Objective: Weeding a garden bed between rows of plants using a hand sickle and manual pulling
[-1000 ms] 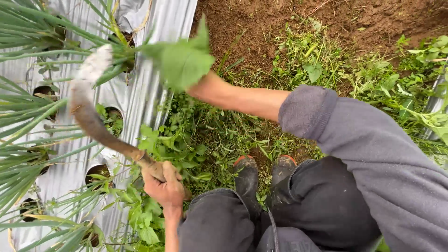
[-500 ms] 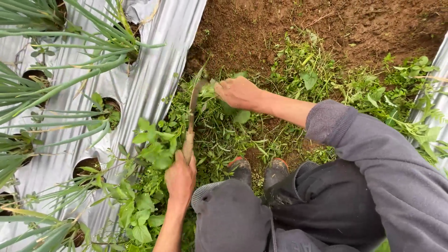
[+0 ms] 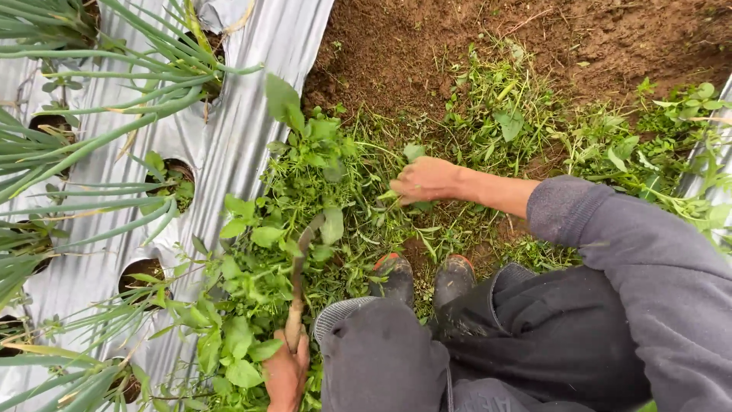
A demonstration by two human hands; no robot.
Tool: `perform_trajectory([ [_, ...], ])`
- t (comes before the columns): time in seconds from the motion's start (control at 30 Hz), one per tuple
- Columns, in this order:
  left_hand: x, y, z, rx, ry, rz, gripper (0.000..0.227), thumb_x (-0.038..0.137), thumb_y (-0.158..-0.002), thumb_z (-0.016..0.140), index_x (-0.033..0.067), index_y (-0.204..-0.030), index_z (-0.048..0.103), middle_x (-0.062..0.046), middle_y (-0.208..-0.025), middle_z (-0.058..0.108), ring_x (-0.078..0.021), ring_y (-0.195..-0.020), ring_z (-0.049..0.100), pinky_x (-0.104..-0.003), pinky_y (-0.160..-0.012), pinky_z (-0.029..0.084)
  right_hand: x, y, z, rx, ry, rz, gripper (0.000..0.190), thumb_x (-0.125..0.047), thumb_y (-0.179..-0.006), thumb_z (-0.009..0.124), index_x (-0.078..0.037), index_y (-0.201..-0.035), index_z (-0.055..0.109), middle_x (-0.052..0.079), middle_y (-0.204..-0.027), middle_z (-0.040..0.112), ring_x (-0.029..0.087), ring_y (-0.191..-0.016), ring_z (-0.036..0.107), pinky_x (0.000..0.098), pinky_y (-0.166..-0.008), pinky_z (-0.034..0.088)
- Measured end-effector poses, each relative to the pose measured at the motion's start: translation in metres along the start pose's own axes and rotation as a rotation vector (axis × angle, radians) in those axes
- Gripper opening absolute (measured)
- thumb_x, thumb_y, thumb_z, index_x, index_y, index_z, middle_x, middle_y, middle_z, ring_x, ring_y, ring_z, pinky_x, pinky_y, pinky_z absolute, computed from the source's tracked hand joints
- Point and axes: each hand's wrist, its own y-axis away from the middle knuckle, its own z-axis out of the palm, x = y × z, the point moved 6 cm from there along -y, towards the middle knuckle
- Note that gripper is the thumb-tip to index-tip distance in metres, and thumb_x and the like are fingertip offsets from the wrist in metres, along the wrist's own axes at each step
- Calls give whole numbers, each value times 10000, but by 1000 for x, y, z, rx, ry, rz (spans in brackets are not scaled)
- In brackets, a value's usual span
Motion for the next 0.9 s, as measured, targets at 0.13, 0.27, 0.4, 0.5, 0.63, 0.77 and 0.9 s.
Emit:
perform_trajectory([
  [0.13, 25, 2, -23, 262, 221, -19, 416, 501, -939, 608, 92, -1016, 591, -70, -693, 629, -235, -562, 588, -431, -567, 555, -47, -34, -12, 208, 266, -241, 356, -442, -978, 470, -95, -1040, 519, 42, -789, 559, 135, -640, 516, 281, -568, 525],
  [0.27, 56, -4, -47, 522, 442, 77, 328, 400, -952, 674, 134, -849, 511, 16, -590, 516, -118, -450, 470, -302, -425, 501, -85, -74, -99, 552, 543, -296, 374, -167, -1034, 509, -110, -1404, 515, 173, -1486, 445, 135, -885, 531, 204, -581, 497],
  [0.4, 100, -14, -73, 509, 540, 175, 243, 294, -983, 659, 85, -890, 576, -13, -606, 530, -108, -459, 459, -285, -403, 462, -42, -99, -152, 625, 462, 182, 612, -44, -1130, 362, -240, -1691, 214, 239, -1645, 62, -9, -479, 340, 146, -342, 282],
  [0.5, 114, -30, -74, 438, 495, 228, 408, 288, -984, 655, 114, -645, 509, 12, -480, 460, -94, -345, 386, -280, -312, 424, 3, -106, -119, 345, 681, 336, 428, -86, -1042, 491, -45, -1468, 495, 179, -1216, 652, 42, -573, 433, 147, -352, 349],
  [0.63, 138, -44, -74, 355, 187, 224, 327, 367, -1037, 594, 72, -896, 579, -2, -512, 525, -139, -364, 485, -274, -373, 475, 16, -99, -99, 441, 164, 295, 335, -145, -1087, 287, -11, -1152, 587, 84, -904, 588, 49, -444, 399, 191, -342, 329],
  [0.77, 169, -39, -95, 414, -191, 272, 281, 306, -1064, 581, 58, -936, 617, -29, -514, 578, -144, -401, 576, -253, -446, 500, 19, -94, -90, 342, 66, 291, 370, -184, -1086, 290, 8, -1191, 588, 190, -1070, 670, 66, -454, 481, 213, -396, 369],
  [0.9, 129, -49, -66, 417, -212, 281, 319, 383, -984, 588, 66, -958, 554, -131, -565, 643, -297, -505, 698, -422, -480, 563, 15, -90, -85, 258, -26, 270, 388, -176, -1064, 250, -9, -1251, 545, 156, -992, 662, 89, -475, 455, 232, -427, 377],
])
